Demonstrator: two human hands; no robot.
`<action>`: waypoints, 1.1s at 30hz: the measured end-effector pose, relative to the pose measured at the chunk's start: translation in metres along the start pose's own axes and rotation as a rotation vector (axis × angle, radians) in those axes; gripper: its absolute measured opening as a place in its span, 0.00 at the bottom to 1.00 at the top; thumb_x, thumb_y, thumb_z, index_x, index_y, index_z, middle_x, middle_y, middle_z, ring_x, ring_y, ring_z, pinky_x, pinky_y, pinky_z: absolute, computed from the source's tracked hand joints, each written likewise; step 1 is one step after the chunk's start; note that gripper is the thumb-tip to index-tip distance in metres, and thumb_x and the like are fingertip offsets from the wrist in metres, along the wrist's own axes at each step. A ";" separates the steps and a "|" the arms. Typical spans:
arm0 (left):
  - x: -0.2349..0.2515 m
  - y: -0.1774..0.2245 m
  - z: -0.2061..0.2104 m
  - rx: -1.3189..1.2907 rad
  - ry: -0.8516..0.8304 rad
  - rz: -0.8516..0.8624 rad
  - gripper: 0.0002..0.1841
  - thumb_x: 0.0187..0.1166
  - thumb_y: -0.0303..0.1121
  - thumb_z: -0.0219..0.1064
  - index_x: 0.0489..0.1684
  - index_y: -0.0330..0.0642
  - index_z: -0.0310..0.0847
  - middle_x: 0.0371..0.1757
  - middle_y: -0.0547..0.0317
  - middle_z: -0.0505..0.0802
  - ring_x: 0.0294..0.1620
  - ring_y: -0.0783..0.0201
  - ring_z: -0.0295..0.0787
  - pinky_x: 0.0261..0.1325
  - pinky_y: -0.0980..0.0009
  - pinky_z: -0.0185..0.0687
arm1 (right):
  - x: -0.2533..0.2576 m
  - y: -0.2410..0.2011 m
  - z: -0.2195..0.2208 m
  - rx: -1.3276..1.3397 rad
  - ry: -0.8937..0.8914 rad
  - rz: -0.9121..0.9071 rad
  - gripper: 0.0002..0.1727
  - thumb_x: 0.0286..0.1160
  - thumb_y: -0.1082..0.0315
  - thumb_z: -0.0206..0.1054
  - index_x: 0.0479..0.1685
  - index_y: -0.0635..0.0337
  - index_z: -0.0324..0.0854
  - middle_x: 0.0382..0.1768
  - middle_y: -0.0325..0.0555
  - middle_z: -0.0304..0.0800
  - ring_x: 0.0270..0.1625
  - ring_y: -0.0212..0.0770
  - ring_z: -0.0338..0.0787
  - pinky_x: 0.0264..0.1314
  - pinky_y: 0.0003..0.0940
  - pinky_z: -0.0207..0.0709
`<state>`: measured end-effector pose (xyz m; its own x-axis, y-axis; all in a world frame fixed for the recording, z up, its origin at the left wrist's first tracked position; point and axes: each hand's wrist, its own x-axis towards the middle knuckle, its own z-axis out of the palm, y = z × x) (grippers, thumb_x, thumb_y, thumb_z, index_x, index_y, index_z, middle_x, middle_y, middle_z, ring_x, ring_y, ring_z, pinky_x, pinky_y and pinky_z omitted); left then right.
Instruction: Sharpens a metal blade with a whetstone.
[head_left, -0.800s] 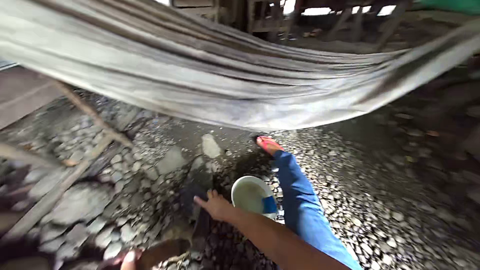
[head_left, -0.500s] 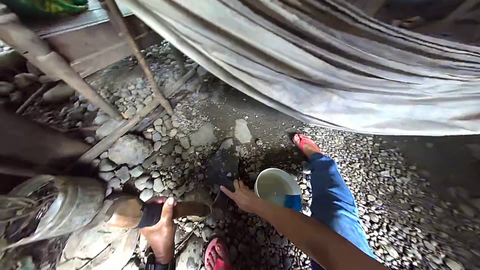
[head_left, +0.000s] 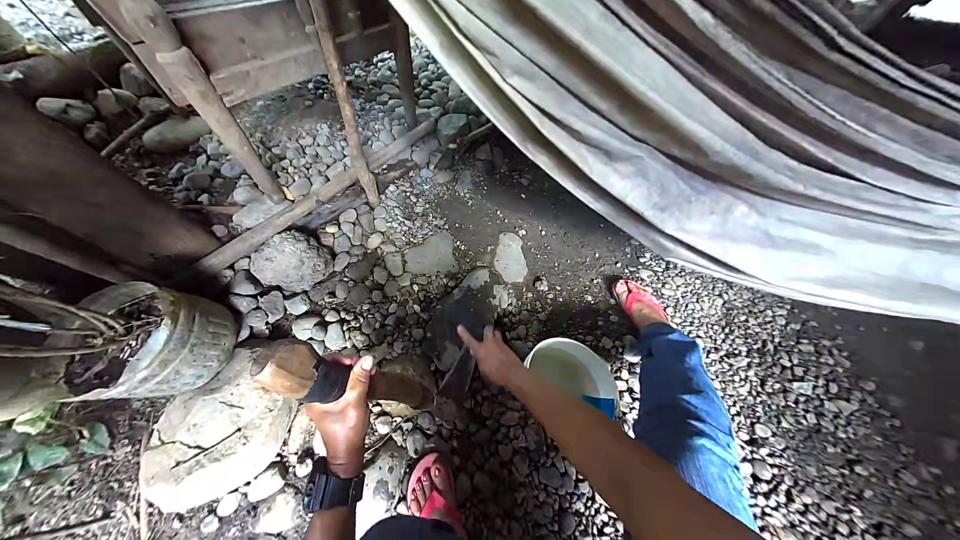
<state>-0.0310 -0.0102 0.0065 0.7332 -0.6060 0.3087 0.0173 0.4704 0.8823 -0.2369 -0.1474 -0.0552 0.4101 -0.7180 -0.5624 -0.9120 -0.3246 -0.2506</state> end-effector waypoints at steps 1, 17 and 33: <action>-0.001 0.001 0.000 0.005 0.000 -0.001 0.14 0.61 0.23 0.75 0.41 0.45 0.78 0.28 0.74 0.93 0.27 0.73 0.92 0.39 0.74 0.93 | 0.009 -0.005 -0.008 0.024 0.010 0.084 0.37 0.94 0.67 0.49 0.99 0.40 0.38 0.85 0.82 0.54 0.83 0.80 0.65 0.80 0.62 0.70; 0.002 0.010 0.006 0.068 0.083 -0.065 0.12 0.62 0.22 0.73 0.40 0.37 0.78 0.28 0.71 0.92 0.28 0.76 0.91 0.39 0.76 0.92 | -0.018 -0.008 0.020 -0.026 0.014 -0.001 0.38 0.92 0.67 0.52 0.99 0.43 0.40 0.84 0.84 0.53 0.82 0.81 0.66 0.80 0.62 0.70; 0.002 0.001 0.008 0.037 0.101 -0.068 0.12 0.61 0.22 0.74 0.40 0.38 0.78 0.28 0.71 0.92 0.28 0.75 0.91 0.39 0.75 0.92 | -0.024 0.004 0.036 -0.078 -0.012 -0.108 0.39 0.89 0.69 0.57 0.98 0.39 0.45 0.84 0.85 0.55 0.82 0.83 0.66 0.78 0.65 0.71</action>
<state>-0.0350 -0.0160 0.0110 0.7956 -0.5675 0.2121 0.0458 0.4054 0.9130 -0.2507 -0.1092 -0.0707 0.5056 -0.6687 -0.5451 -0.8593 -0.4468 -0.2489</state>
